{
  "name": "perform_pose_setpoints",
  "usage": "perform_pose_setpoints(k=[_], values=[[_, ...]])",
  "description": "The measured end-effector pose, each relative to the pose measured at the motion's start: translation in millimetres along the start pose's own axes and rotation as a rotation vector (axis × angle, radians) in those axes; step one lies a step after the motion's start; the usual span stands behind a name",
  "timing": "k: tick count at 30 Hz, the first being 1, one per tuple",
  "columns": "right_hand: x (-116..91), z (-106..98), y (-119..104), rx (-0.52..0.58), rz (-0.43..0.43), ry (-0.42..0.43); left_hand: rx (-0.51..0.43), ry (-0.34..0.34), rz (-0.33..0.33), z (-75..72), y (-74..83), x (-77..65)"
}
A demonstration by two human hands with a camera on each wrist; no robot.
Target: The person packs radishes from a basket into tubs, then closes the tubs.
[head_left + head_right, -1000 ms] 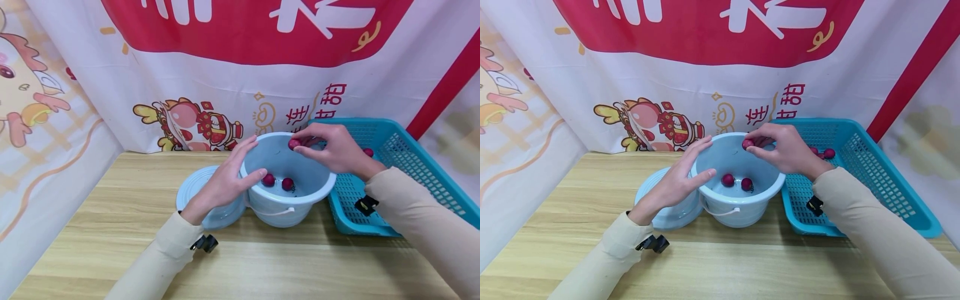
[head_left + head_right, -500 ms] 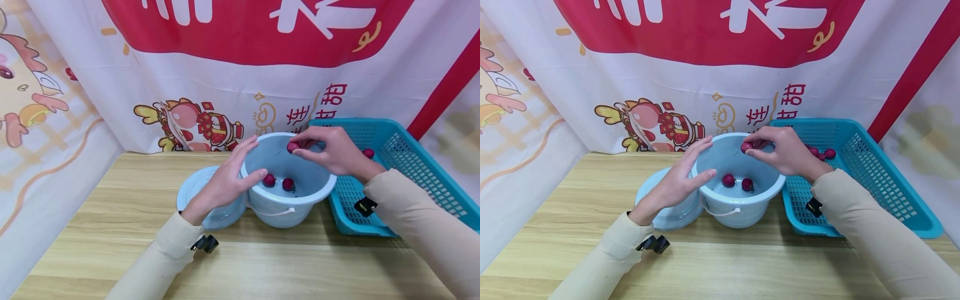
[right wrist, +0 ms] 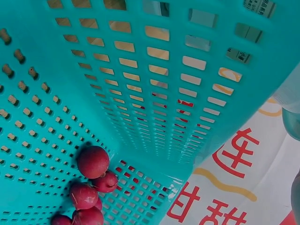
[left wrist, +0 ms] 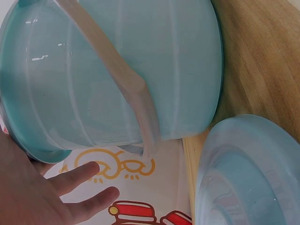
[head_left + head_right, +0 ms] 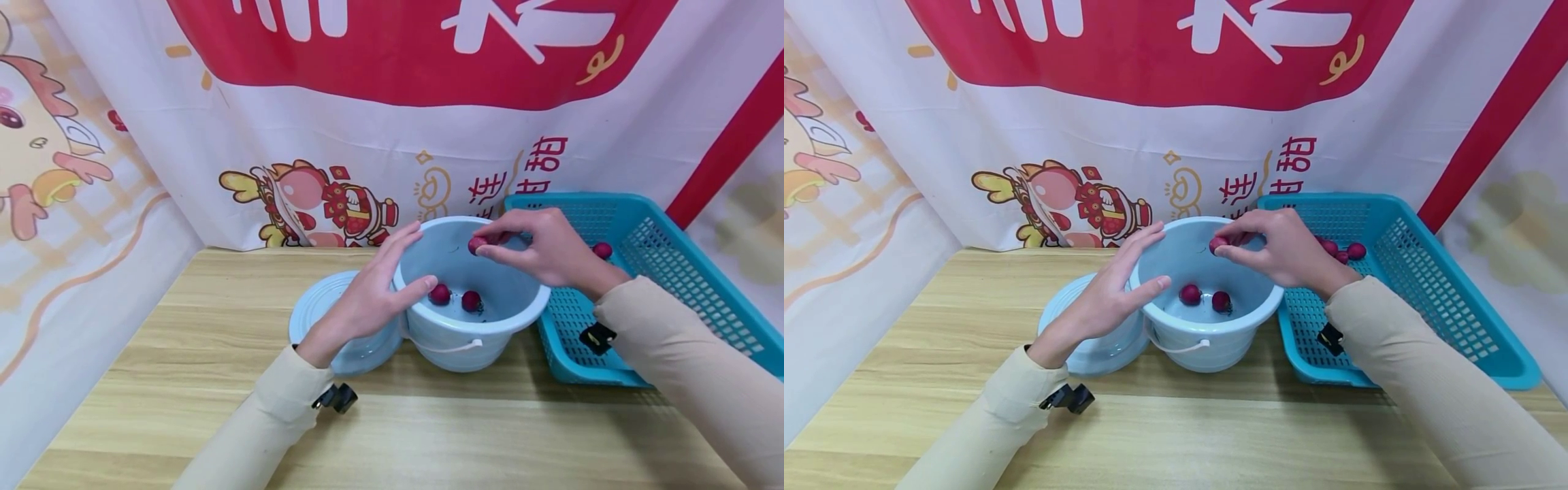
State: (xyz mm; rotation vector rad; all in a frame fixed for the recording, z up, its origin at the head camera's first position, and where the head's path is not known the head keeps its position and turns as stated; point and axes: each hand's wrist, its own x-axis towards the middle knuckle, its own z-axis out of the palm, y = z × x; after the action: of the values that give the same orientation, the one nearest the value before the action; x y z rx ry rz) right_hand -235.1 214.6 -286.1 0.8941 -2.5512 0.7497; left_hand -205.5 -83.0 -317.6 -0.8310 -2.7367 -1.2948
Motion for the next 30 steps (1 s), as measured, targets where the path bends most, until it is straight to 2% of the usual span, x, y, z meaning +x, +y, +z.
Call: perform_pose_setpoints(k=[23, 27, 30], values=[[-0.4, -0.4, 0.5, 0.018, 0.038, -0.011, 0.005, -0.002, 0.004, 0.1, -0.4, -0.1], [-0.6, -3.0, 0.3, 0.064, 0.066, 0.0, 0.008, -0.002, 0.006, 0.0, -0.4, 0.1], [-1.5, -5.2, 1.2, 0.096, 0.122, 0.044, 0.007, -0.001, 0.008, 0.0, -0.3, 0.1]])
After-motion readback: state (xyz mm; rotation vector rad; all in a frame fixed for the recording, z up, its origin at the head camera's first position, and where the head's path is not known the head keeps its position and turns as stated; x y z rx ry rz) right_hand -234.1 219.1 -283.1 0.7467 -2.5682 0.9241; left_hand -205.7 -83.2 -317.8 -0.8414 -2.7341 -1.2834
